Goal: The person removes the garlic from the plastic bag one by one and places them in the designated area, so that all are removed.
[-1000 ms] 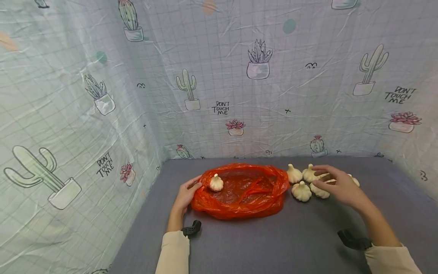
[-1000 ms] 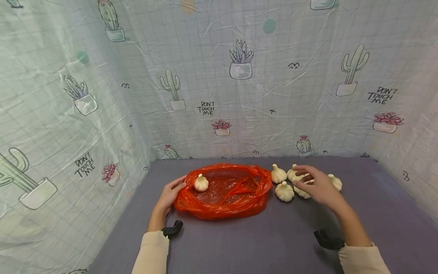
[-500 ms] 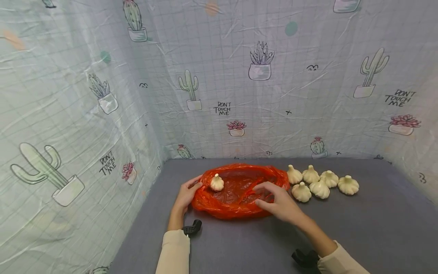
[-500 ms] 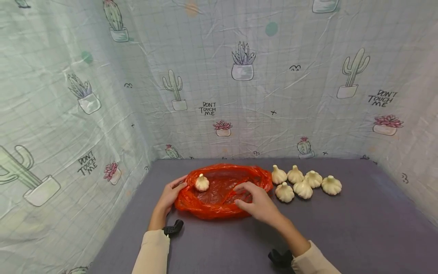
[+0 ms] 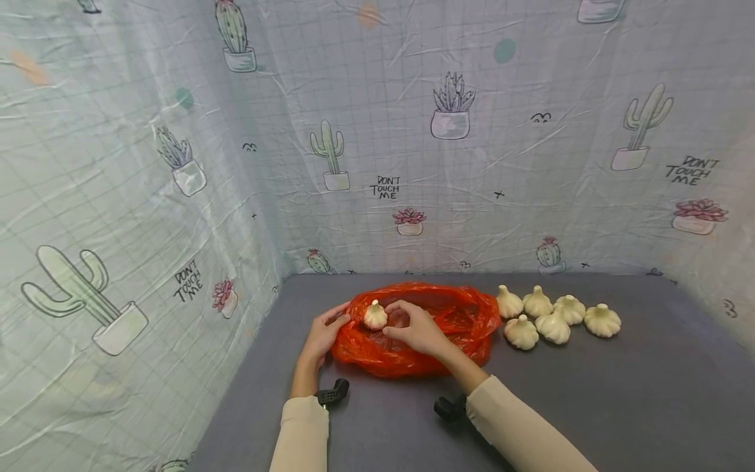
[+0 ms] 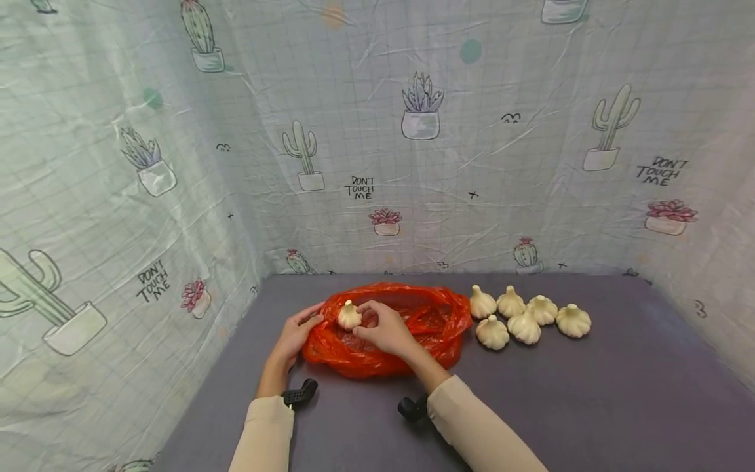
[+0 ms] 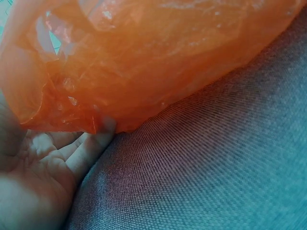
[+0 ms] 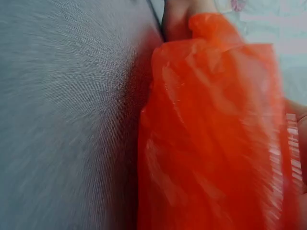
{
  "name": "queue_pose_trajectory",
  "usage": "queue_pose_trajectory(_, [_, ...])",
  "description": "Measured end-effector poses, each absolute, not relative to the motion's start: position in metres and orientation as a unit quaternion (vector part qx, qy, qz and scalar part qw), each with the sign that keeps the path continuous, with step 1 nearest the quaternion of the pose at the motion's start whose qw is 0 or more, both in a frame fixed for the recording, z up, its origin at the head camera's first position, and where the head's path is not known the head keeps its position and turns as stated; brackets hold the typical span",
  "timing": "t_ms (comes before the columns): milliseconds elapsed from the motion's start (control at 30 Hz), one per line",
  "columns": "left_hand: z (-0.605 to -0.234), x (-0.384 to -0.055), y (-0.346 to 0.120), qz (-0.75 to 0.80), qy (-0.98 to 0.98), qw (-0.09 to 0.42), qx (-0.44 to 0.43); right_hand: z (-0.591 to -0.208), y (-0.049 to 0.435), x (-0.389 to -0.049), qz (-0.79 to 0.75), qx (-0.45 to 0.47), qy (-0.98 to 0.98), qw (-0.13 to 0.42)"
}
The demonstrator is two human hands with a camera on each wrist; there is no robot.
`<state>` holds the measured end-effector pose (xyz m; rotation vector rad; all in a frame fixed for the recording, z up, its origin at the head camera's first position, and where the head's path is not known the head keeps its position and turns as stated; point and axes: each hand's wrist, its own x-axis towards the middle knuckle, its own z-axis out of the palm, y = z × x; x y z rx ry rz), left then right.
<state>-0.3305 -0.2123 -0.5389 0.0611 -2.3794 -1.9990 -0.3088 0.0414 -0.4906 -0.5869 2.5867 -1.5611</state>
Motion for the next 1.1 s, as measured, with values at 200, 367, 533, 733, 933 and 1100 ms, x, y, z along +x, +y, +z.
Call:
queue_pose_trajectory(200, [-0.539, -0.331, -0.212, -0.640, -0.768, 0.019, 0.017, -0.502, 0.022, -0.328, -0.526, -0.152, 0.836, 0.040])
queue_pose_trajectory(367, [-0.540, -0.331, -0.212, -0.646, -0.763, 0.018, 0.018, -0.508, 0.012, -0.337, -0.516, -0.143, 0.844, 0.034])
queue_pose_trajectory(533, [-0.540, -0.331, -0.212, -0.646, -0.763, 0.017, 0.018, -0.511, 0.005, -0.342, -0.489, -0.148, 0.859, 0.027])
queue_pose_trajectory(733, [-0.540, -0.332, -0.213, -0.644, -0.764, 0.018, 0.017, -0.514, -0.001, -0.346, -0.472, -0.135, 0.871, 0.026])
queue_pose_trajectory(933, [-0.540, -0.333, -0.212, -0.646, -0.763, 0.017, 0.016, -0.517, -0.008, -0.349, -0.447, -0.127, 0.885, 0.009])
queue_pose_trajectory(1100, [-0.534, -0.329, -0.211, -0.649, -0.760, 0.007, 0.014, -0.518, -0.010, -0.348, -0.444, -0.125, 0.887, -0.004])
